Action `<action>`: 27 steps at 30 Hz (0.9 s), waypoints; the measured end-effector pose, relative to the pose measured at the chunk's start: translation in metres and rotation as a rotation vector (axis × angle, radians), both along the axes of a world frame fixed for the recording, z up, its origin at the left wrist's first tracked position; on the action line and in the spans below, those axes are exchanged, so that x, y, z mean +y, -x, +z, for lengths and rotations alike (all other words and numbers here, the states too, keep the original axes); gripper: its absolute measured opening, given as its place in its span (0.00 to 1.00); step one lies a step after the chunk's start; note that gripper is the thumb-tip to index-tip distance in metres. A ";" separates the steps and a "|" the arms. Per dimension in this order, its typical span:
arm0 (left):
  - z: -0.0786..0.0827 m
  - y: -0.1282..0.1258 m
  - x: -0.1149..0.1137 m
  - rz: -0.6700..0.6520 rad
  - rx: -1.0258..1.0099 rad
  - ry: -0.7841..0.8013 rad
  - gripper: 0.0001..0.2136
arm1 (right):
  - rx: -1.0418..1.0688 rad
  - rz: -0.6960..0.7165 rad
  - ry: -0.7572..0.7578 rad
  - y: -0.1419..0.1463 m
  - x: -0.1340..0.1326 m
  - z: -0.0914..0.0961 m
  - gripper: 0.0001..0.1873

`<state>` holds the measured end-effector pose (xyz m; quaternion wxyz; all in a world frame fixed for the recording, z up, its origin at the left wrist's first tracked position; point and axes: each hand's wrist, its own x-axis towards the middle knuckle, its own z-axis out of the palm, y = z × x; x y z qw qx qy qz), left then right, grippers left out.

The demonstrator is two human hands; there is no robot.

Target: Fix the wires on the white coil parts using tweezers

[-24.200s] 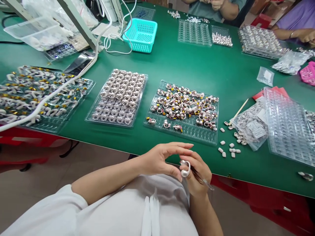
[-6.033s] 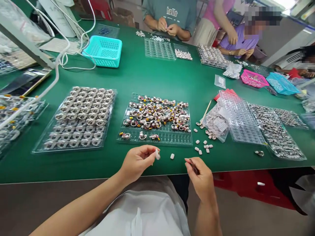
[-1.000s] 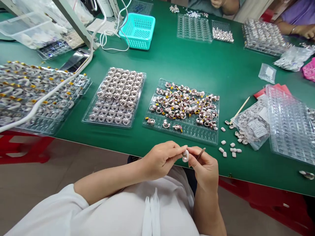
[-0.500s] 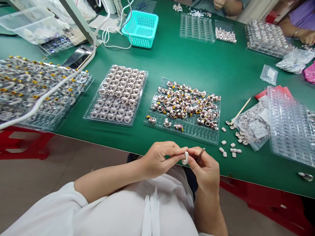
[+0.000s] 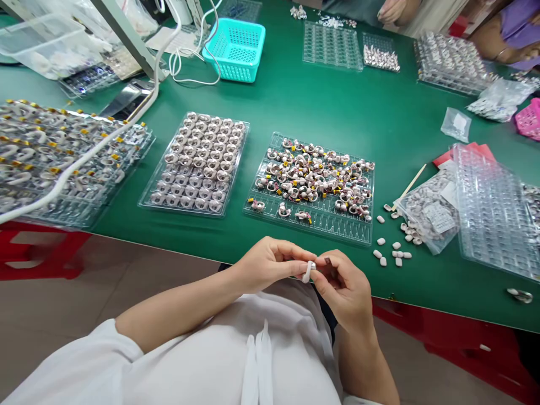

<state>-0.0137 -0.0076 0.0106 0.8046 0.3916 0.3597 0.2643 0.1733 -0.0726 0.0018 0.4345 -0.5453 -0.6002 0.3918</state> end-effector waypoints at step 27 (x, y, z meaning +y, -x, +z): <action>0.008 0.006 0.018 -0.221 0.056 0.286 0.22 | -0.116 0.228 -0.146 -0.003 0.006 0.000 0.13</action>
